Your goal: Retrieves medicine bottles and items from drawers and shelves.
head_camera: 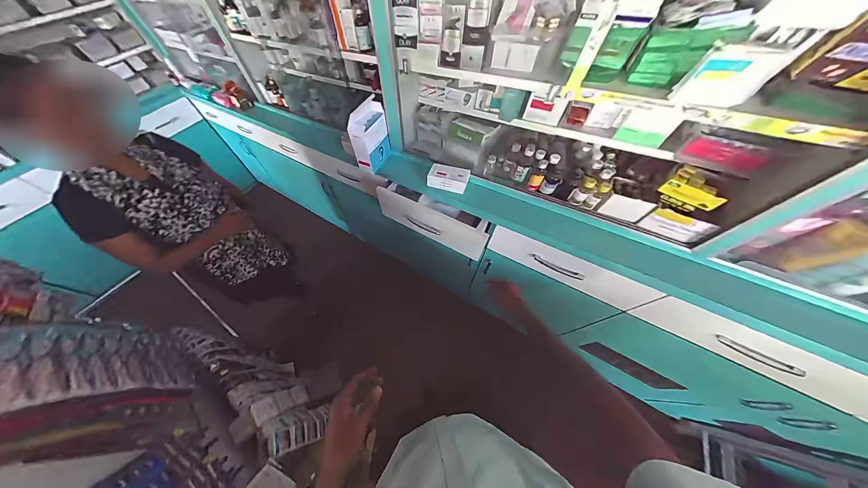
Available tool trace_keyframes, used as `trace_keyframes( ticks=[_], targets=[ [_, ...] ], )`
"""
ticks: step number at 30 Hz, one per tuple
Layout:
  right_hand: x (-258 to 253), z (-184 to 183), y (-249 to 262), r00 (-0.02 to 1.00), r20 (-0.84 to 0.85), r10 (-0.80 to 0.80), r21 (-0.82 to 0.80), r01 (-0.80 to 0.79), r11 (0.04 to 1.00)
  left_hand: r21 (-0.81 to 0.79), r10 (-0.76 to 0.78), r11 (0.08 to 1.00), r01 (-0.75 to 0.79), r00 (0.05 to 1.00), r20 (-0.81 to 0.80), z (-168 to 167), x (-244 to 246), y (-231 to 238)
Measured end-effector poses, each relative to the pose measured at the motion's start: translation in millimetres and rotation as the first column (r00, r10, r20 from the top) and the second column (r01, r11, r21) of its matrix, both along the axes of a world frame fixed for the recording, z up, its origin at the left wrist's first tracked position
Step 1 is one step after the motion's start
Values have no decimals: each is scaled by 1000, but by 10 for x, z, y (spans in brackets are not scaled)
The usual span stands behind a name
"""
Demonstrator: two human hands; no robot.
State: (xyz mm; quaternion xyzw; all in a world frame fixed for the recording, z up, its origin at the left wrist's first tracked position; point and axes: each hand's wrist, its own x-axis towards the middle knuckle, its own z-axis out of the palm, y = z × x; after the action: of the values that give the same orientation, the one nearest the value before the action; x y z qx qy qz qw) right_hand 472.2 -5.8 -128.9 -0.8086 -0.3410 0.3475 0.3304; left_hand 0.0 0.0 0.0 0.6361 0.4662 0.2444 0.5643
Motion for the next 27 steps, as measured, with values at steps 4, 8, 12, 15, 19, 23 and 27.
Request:
trace_keyframes(
  ticks=[4, 8, 12, 15, 19, 23, 27],
  targets=[
    [88, 146, 1197, 951, 270, 151, 64, -174, 983, 94, -66, 993, 68, 998, -18, 352, 535, 972],
    [504, 38, 2193, 906, 411, 104, -21, -104, 994, 59, -20, 998, 22, 999, -35, 210, 859, 1772],
    [492, -190, 2508, 921, 380, 84, -147, -29, 989, 7, 44, 999, -44, 991, -124, -14, 1164, 2394],
    [357, 55, 2391, 962, 258, 90, -223, -31, 974, -68, -125, 991, 116, 979, -161, -9, 1580, 2796],
    [-89, 61, 2261, 983, 184, 16, -180, 17, 984, -9, -467, 879, 476, 858, -211, -29, 2204, 3486],
    [-678, -179, 2015, 963, 265, -44, -90, 71, 993, 207, -713, 501, 841, 536, -452, -374, 2815, 4077],
    [-1049, -161, 1888, 961, 266, -74, -71, 96, 993, 314, -687, 31, 949, 248, -683, -935, 3244, 4248]
  ],
)
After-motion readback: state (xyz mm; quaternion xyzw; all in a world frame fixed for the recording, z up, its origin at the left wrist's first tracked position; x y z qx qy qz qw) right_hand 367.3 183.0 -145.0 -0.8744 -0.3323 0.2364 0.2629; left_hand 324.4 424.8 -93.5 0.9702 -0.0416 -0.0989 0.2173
